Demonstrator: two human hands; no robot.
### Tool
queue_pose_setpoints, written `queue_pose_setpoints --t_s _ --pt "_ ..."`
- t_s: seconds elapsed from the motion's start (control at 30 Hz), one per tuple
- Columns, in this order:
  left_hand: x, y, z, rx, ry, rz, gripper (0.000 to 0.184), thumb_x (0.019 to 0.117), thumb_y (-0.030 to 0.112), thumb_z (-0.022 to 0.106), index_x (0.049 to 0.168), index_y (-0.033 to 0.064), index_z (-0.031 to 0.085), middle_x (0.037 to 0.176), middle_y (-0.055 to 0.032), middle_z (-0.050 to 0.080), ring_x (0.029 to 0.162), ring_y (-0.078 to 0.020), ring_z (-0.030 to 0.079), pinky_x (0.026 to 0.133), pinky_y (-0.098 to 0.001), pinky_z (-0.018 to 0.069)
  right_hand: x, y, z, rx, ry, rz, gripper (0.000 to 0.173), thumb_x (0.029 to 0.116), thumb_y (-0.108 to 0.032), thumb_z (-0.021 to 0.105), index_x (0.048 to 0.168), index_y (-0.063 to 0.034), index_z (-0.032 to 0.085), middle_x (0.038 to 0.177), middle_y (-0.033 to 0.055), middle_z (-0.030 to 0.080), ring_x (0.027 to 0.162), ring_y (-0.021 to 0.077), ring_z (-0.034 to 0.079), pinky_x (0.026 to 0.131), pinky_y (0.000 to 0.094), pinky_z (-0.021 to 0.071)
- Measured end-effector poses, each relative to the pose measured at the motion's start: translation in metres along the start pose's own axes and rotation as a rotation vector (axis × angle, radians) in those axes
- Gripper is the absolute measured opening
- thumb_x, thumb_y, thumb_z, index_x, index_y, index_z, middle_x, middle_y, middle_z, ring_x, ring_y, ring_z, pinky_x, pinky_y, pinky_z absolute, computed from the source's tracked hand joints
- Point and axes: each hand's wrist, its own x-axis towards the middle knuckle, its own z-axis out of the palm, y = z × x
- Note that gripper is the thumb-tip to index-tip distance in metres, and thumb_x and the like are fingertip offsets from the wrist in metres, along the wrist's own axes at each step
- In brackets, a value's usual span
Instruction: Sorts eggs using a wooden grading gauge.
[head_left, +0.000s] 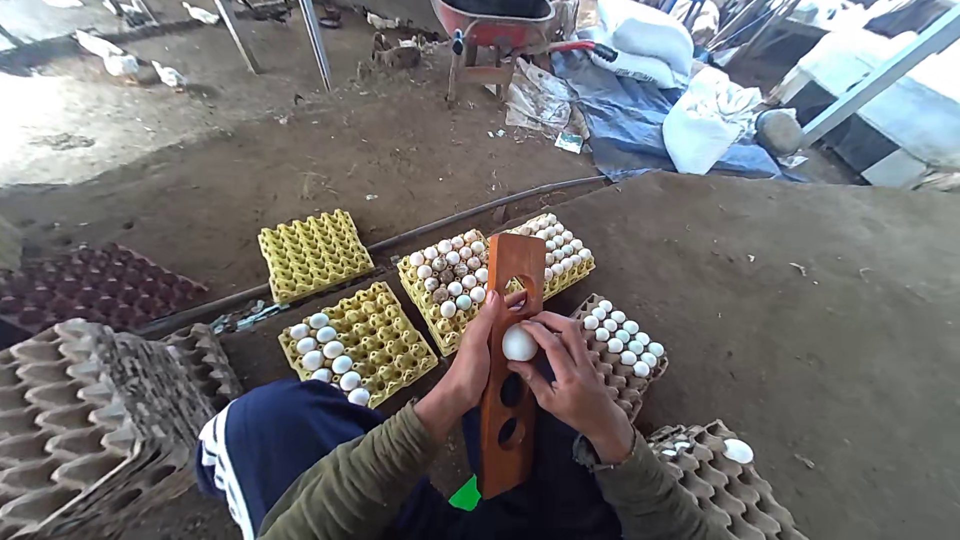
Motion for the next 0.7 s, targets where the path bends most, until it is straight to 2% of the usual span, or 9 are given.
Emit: queue_pose_setpoints --t_s 0.3,0.4,0.47,0.5,0.53,0.57,0.63,0.7 --pt "0.000 -0.003 0.005 0.083 -0.031 -0.009 0.058 0.1081 0.038 0.016 0.141 0.0077 0.054 0.119 -0.0073 0.069 0.104 -0.0140 0.068 0.089 -0.0322 0.0578 -0.015 -0.002 -0.002 -0.035 0.067 0.000 0.046 0.1003 -0.033 0.066 0.131 0.0008 0.057 0.124 0.0208 0.057 0.120 0.0193 0.058 0.106 0.0247 0.0465" --pt "0.004 0.001 -0.002 0.129 -0.119 0.004 0.058 0.1058 0.042 0.021 0.138 0.0080 0.055 0.117 -0.0057 0.070 0.105 -0.0130 0.068 0.089 -0.0321 0.0584 -0.016 -0.004 -0.010 0.079 0.121 0.056 0.047 0.1010 -0.035 0.065 0.133 -0.0019 0.055 0.126 0.0173 0.056 0.119 0.0143 0.059 0.100 0.0236 0.0510" --pt "0.004 0.000 -0.007 0.094 -0.121 0.033 0.061 0.1043 0.048 0.026 0.140 0.0079 0.053 0.119 -0.0064 0.071 0.106 -0.0149 0.069 0.090 -0.0342 0.0588 -0.017 -0.007 -0.017 0.335 0.166 0.187 0.046 0.1027 -0.034 0.062 0.134 -0.0008 0.057 0.131 0.0125 0.058 0.119 0.0118 0.060 0.099 0.0271 0.0554" --pt "0.004 0.000 -0.009 0.060 -0.101 0.032 0.063 0.1038 0.053 0.027 0.142 0.0097 0.052 0.118 -0.0067 0.071 0.105 -0.0159 0.069 0.088 -0.0347 0.0594 -0.017 -0.010 -0.022 0.556 0.187 0.277 0.043 0.1046 -0.031 0.059 0.136 -0.0009 0.057 0.134 0.0073 0.059 0.120 0.0106 0.061 0.101 0.0296 0.0560" --pt "0.006 0.000 -0.010 0.005 -0.079 0.022 0.064 0.1036 0.056 0.027 0.142 0.0114 0.053 0.118 -0.0080 0.071 0.103 -0.0178 0.070 0.086 -0.0357 0.0605 -0.017 -0.012 -0.027 0.833 0.218 0.381 0.040 0.1061 -0.031 0.056 0.137 -0.0051 0.057 0.133 0.0017 0.063 0.119 0.0093 0.063 0.103 0.0308 0.0547" --pt "0.007 0.001 -0.011 -0.064 -0.066 0.007 0.065 0.1036 0.057 0.027 0.142 0.0122 0.054 0.117 -0.0103 0.072 0.101 -0.0208 0.072 0.084 -0.0378 0.0619 -0.017 -0.015 -0.033 1.134 0.266 0.484 0.038 0.1055 -0.032 0.055 0.135 -0.0083 0.061 0.127 0.0016 0.068 0.115 0.0097 0.066 0.101 0.0293 0.0551" --pt "0.009 -0.002 -0.014 -0.148 -0.069 -0.034 0.068 0.1020 0.062 0.028 0.143 0.0142 0.052 0.118 -0.0136 0.071 0.099 -0.0258 0.072 0.083 -0.0423 0.0623 -0.022 -0.013 -0.043 1.597 0.325 0.594 0.036 0.1056 -0.033 0.054 0.127 -0.0060 0.064 0.118 0.0104 0.070 0.105 0.0149 0.070 0.094 0.0269 0.0566" --pt "0.010 -0.004 -0.016 -0.179 -0.086 -0.037 0.069 0.1009 0.065 0.030 0.142 0.0152 0.054 0.120 -0.0151 0.070 0.100 -0.0285 0.072 0.083 -0.0451 0.0622 -0.029 -0.009 -0.051 1.853 0.368 0.600 0.038 0.1068 -0.031 0.049 0.126 -0.0001 0.059 0.115 0.0172 0.068 0.101 0.0201 0.070 0.090 0.0268 0.0573"
